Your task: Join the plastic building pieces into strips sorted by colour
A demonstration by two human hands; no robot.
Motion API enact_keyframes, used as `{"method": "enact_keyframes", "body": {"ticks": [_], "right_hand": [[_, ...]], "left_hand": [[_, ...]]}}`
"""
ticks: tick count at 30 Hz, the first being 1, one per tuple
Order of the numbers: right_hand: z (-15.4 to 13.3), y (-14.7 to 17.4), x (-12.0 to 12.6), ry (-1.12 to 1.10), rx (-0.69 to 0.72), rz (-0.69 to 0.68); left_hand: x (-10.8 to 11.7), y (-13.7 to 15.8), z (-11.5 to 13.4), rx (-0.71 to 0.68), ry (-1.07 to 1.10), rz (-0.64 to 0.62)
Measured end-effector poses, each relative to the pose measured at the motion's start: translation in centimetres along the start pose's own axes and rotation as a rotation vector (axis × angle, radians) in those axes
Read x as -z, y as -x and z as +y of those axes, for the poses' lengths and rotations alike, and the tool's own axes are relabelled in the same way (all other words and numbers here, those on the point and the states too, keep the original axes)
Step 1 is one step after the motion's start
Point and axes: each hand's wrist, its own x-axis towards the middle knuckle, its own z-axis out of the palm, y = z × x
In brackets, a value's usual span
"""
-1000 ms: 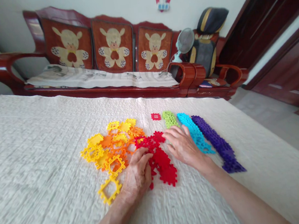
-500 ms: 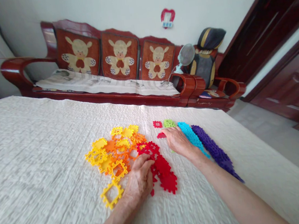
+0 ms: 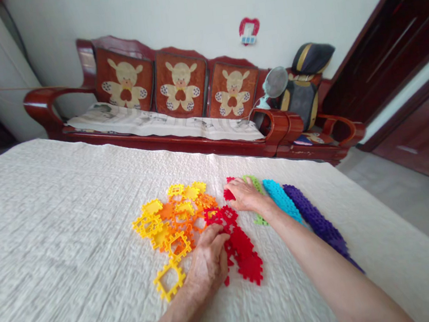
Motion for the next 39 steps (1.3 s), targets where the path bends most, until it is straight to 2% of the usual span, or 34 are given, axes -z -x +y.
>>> {"method": "enact_keyframes", "body": {"ticks": [5,8,11,15,23,39], "right_hand": [[0.5,-0.7,0.0,-0.028,-0.009,-0.042],[2.1,-1.6,0.6,-0.040,-0.014,0.031],[4.2,-2.8,1.3,-0.045,-0.094,0.100],[5.7,-4.0,1.0,-0.043,-0.108,0.026],[5.3,-4.7,-0.6,-0.051,-0.095,-0.018],[4.6,-5.7,-0.2,-0.033,-0.090,-0.098]], "left_hand": [[-0.2,0.1,0.0,0.009,0.010,0.012],[-0.2,0.1,0.1,0.037,0.019,0.006],[-0.2,0.1,0.2,0.038,0.034,-0.010],[-0.3,0.2,0.1,0.056,0.042,-0.038],[-0.4,0.4,-0.1,0.044,0.033,-0.040],[-0.2,0.2,0.1,0.028,0.012,-0.023]]}}
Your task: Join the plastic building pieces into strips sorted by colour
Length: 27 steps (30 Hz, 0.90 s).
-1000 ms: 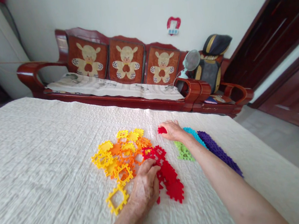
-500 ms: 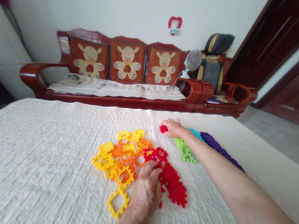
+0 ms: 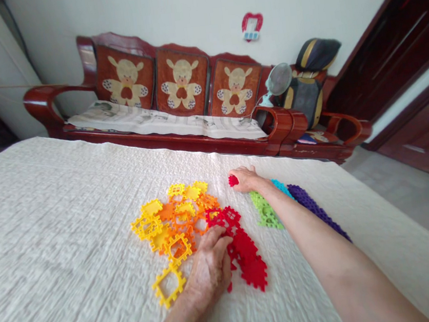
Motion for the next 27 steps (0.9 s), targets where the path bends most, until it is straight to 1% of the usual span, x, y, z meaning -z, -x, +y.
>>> {"method": "enact_keyframes", "body": {"ticks": [2,4,6,7,10,13,15,17,20,22,24,27], "right_hand": [[-0.2,0.5,0.2,-0.006,-0.006,0.023],[-0.7,1.7,0.6,-0.027,0.002,0.098],[-1.3,3.7,1.0,-0.073,0.042,0.187],[-1.8,4.9,1.1,-0.103,0.071,0.209],[-3.3,8.5,0.9,-0.215,0.216,0.178],[-4.7,10.8,-0.3,-0.285,0.270,0.102],[-5.2,11.3,-1.2,-0.322,0.273,0.084],[-5.4,11.3,-1.8,-0.354,0.282,0.098],[-5.4,11.1,-1.9,-0.393,0.286,0.126],[-5.3,11.0,-1.6,-0.419,0.247,0.142],[-5.2,10.8,-1.4,-0.443,0.187,0.188],[-5.0,10.2,-1.9,-0.463,0.137,0.259]], "left_hand": [[0.1,0.0,0.0,-0.004,0.001,-0.006],[0.1,0.0,-0.1,-0.003,0.015,-0.015],[0.1,0.0,-0.1,0.017,0.036,-0.029],[0.0,0.0,-0.1,0.025,0.045,-0.034],[-0.1,0.1,-0.2,0.027,0.053,-0.036],[-0.1,0.1,-0.2,0.022,0.049,-0.022],[0.0,0.0,-0.1,0.032,0.047,-0.013],[0.1,-0.1,0.0,0.031,0.042,-0.003],[0.2,-0.1,-0.1,0.011,0.024,0.009],[0.1,0.0,-0.2,-0.012,0.006,0.027],[0.1,0.0,-0.4,-0.025,-0.006,0.034],[0.1,0.1,-0.5,-0.027,-0.008,0.018]]}}
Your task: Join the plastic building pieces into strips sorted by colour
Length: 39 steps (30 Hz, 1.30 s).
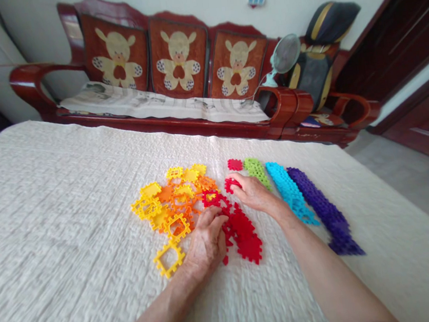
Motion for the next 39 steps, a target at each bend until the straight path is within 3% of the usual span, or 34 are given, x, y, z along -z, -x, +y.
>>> {"method": "enact_keyframes", "body": {"ticks": [5,8,13,21,26,33,39], "right_hand": [[1.1,-0.3,-0.8,0.135,0.086,0.139],[0.9,0.1,-0.5,0.287,0.089,0.088],[-0.1,0.9,-0.2,0.469,-0.023,0.043],[0.5,1.1,-0.6,0.491,-0.021,0.036],[1.3,-1.4,0.9,0.482,-0.040,0.098],[4.1,-6.8,1.6,0.458,-0.102,0.037],[5.8,-7.4,1.3,0.407,-0.038,0.065]], "left_hand": [[0.2,-0.1,0.3,0.019,-0.012,-0.017],[0.2,-0.1,0.4,0.024,-0.008,-0.010],[0.2,-0.2,0.5,0.019,0.016,-0.011],[0.1,-0.2,0.6,0.025,0.022,-0.015],[0.1,-0.2,0.6,0.022,-0.001,0.009],[0.1,-0.1,0.6,0.028,0.017,0.000],[0.1,-0.2,0.6,0.027,0.025,-0.007]]}}
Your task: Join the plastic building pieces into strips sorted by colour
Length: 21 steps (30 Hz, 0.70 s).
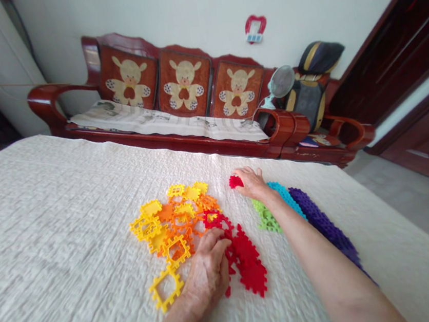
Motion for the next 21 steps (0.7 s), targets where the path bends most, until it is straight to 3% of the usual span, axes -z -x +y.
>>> {"method": "enact_keyframes", "body": {"ticks": [6,9,13,21], "right_hand": [[-1.0,3.2,0.7,-0.139,0.125,0.237],[-2.9,5.6,1.0,-0.328,0.198,0.216],[-5.2,8.0,0.2,-0.480,0.174,0.153],[-6.9,8.7,-1.8,-0.530,0.150,0.100]], "left_hand": [[-0.2,0.3,-0.3,0.004,0.000,0.027],[-0.2,0.4,-0.6,0.047,0.017,0.058],[-0.2,0.4,-1.1,0.165,0.043,0.156],[0.1,-0.2,-1.4,0.264,0.061,0.272]]}}
